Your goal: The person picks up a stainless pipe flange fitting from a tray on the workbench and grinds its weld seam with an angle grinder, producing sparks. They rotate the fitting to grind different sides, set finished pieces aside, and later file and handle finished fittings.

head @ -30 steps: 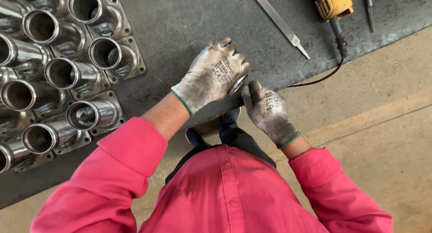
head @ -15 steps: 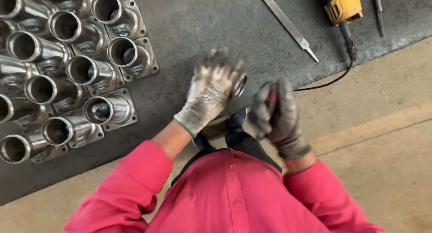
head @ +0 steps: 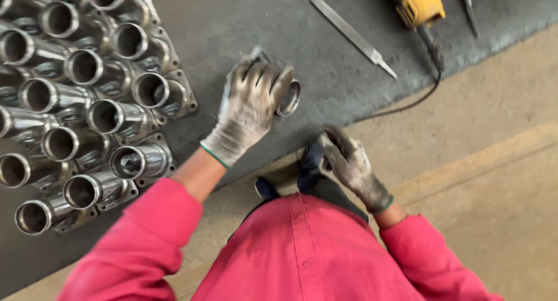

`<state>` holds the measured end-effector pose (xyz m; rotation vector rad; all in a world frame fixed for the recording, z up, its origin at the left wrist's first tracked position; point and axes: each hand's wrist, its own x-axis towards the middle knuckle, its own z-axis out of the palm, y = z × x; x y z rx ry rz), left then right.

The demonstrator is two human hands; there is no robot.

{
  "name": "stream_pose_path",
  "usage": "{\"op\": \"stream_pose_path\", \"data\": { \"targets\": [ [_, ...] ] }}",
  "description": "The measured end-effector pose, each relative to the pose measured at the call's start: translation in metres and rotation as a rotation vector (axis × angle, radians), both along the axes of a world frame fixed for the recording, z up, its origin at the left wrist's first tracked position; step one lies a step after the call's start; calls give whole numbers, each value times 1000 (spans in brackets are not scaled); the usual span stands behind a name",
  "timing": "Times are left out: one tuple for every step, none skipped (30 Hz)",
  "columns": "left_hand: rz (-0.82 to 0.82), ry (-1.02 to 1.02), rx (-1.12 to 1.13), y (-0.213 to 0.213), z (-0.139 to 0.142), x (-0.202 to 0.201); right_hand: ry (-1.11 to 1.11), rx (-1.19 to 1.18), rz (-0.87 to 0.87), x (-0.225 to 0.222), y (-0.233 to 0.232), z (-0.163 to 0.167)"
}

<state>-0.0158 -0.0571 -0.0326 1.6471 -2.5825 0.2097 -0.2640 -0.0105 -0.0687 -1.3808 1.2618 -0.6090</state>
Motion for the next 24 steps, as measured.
{"op": "stream_pose_path", "data": {
  "targets": [
    [1, -130, -187, 7, -10, -10, 107, -79, 42, -3, -1, 3],
    [6, -257, -388, 10, -19, -17, 171, -248, 101, -6, -3, 5],
    [-44, -225, -291, 10, -26, -24, 237, -422, 164, -8, -5, 7],
    [-87, -194, -192, 11, -31, -30, 301, -593, 237, -9, -7, 8],
    [-136, -165, -95, 8, -32, -34, 378, -640, 230, -7, -11, 8],
    [-126, -273, -28, 5, -31, -38, 455, -684, 230, -5, -15, 8],
    [-108, -382, 43, -1, -27, -42, 529, -729, 239, -1, -20, 6],
    [-93, -493, 107, -10, -21, -45, 596, -746, 259, 3, -26, 5],
    [-118, -590, 57, -20, -13, -47, 665, -762, 274, 6, -32, 4],
    [-142, -684, 9, -28, -5, -50, 736, -775, 294, 7, -37, 3],
    [-167, -777, -37, -35, 3, -52, 752, -779, 310, 9, -41, 2],
    [-164, -732, 38, -41, 10, -52, 767, -785, 325, 10, -45, 1],
    [-160, -688, 114, -45, 17, -50, 780, -789, 342, 12, -48, 0],
    [-157, -644, 194, -49, 22, -46, 793, -760, 349, 13, -52, -1],
    [-152, -602, 270, -52, 26, -40, 805, -734, 354, 14, -56, -1],
    [-148, -557, 346, -54, 27, -36, 819, -707, 359, 15, -60, -1],
    [-138, -507, 426, -53, 27, -31, 832, -785, 342, 16, -63, -1],
    [-142, -522, 358, -50, 24, -28, 843, -869, 325, 17, -67, -1],
    [-145, -540, 287, -45, 20, -26, 851, -957, 304, 20, -71, -1],
    [-143, -556, 221, -39, 16, -23, 860, -989, 310, 22, -74, 0],
    [-148, -475, 170, -35, 11, -20, 869, -1020, 318, 23, -76, 1],
    [-155, -393, 116, -32, 7, -19, 880, -1050, 323, 24, -78, 2],
    [-163, -308, 62, -29, 3, -17, 889, -1030, 323, 25, -78, 2],
    [-160, -287, 49, -27, 0, -13, 900, -1010, 326, 26, -78, 3]
  ]
}}
